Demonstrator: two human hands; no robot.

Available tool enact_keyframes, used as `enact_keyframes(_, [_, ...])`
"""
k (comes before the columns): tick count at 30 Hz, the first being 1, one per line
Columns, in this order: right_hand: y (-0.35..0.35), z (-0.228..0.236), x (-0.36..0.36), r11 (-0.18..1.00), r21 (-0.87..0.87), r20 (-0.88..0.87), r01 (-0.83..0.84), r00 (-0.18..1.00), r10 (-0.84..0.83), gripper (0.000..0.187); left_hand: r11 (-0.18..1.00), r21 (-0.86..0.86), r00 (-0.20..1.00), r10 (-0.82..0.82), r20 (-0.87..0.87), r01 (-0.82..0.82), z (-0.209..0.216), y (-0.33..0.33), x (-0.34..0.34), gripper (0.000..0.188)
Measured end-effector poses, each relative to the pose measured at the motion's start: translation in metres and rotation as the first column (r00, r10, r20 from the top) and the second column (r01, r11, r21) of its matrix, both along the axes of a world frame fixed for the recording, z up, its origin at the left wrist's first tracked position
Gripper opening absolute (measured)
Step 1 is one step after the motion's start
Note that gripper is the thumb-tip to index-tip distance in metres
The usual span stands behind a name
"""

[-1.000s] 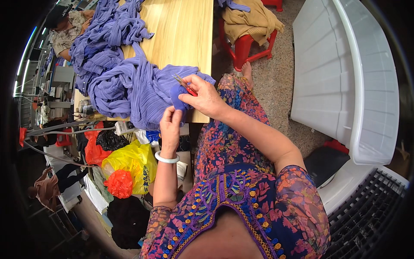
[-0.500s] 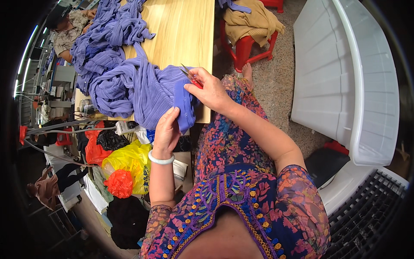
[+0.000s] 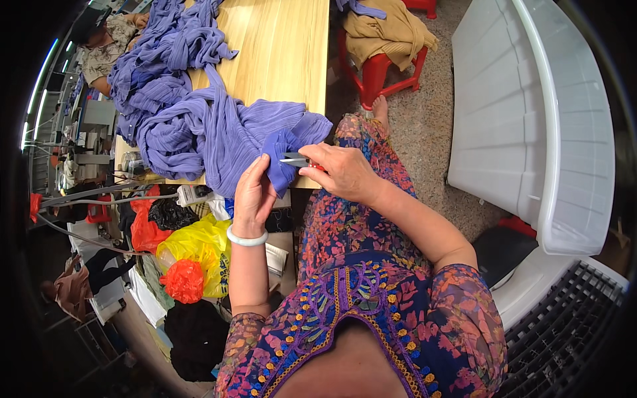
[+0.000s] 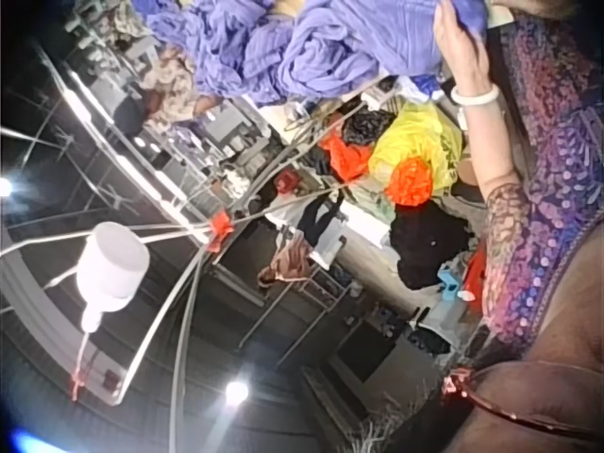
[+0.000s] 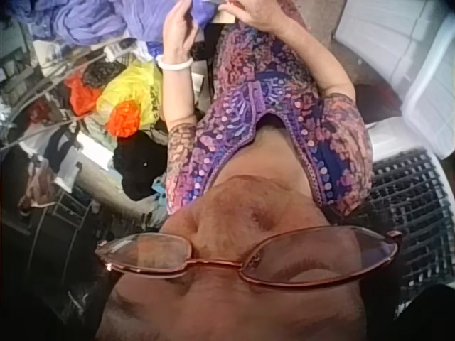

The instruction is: The person picks up a purple garment and thread snips, then trims threads from fasteners along the garment's edge using the snips.

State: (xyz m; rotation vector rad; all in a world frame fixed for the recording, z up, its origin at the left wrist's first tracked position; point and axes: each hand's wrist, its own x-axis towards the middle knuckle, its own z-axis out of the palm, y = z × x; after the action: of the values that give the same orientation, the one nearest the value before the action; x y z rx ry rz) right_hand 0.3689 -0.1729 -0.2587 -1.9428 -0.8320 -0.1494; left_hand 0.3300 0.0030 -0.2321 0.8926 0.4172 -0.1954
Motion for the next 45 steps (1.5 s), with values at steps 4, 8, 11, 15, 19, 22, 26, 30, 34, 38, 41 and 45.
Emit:
enact_keyframes(4, [-0.002,0.004,-0.001,0.995,-0.088,-0.031,-0.045,0.999,0.042,0.030,0.999,0.010,0.999,0.031,-0.017,-0.031,-0.003,0.004,-0.002,0.020])
enact_keyframes(8, [-0.002,0.004,-0.003,0.992,-0.114,-0.028,-0.045,0.999,0.042,0.029,1.000,-0.002,1.000,0.022,0.011,-0.022,-0.004,0.004,-0.002,0.020])
enact_keyframes(11, [-0.001,0.002,-0.003,0.992,-0.109,-0.046,-0.057,0.998,0.052,0.029,0.999,-0.024,0.999,0.036,0.019,-0.036,-0.008,0.007,-0.002,0.022])
enact_keyframes(15, [0.000,0.002,-0.002,0.992,-0.112,-0.050,-0.063,0.997,0.058,0.029,0.999,-0.014,0.999,0.041,0.016,-0.040,-0.005,0.006,-0.002,0.022])
enact_keyframes(19, [0.000,0.001,-0.003,0.992,-0.109,-0.053,-0.066,0.997,0.061,0.029,0.999,0.014,0.999,0.035,-0.004,-0.035,-0.005,0.004,-0.002,0.021])
enact_keyframes(22, [0.000,0.000,-0.003,0.992,-0.107,-0.068,-0.071,0.996,0.064,0.029,0.998,0.055,0.999,0.031,-0.023,-0.030,-0.005,0.003,-0.002,0.019])
enact_keyframes(26, [0.000,0.001,-0.003,0.991,-0.115,-0.062,-0.074,0.996,0.067,0.028,0.997,0.077,0.999,0.018,-0.029,-0.016,-0.011,0.006,-0.002,0.017])
enact_keyframes(30, [0.001,0.002,-0.003,0.991,-0.111,-0.066,-0.078,0.995,0.070,0.029,0.997,0.071,0.999,0.019,-0.027,-0.017,-0.007,0.000,-0.001,0.016])
enact_keyframes(34, [0.002,0.000,-0.004,0.992,-0.109,-0.072,-0.064,0.996,0.056,0.029,0.998,0.065,0.999,0.021,-0.036,-0.019,-0.007,0.000,-0.001,0.016])
enact_keyframes(38, [0.003,0.000,-0.005,0.993,-0.099,-0.068,-0.060,0.996,0.053,0.028,1.000,0.029,1.000,-0.010,0.009,0.010,-0.008,-0.001,-0.002,0.020])
enact_keyframes(41, [0.003,-0.001,-0.006,0.993,-0.103,-0.099,-0.060,0.994,0.050,0.027,1.000,0.017,1.000,-0.023,0.020,0.023,-0.007,-0.002,-0.003,0.022])
enact_keyframes(45, [0.005,-0.006,-0.004,0.998,-0.001,-0.150,0.070,0.986,-0.070,0.023,1.000,0.020,1.000,-0.015,0.013,0.015,-0.010,-0.001,-0.003,0.023])
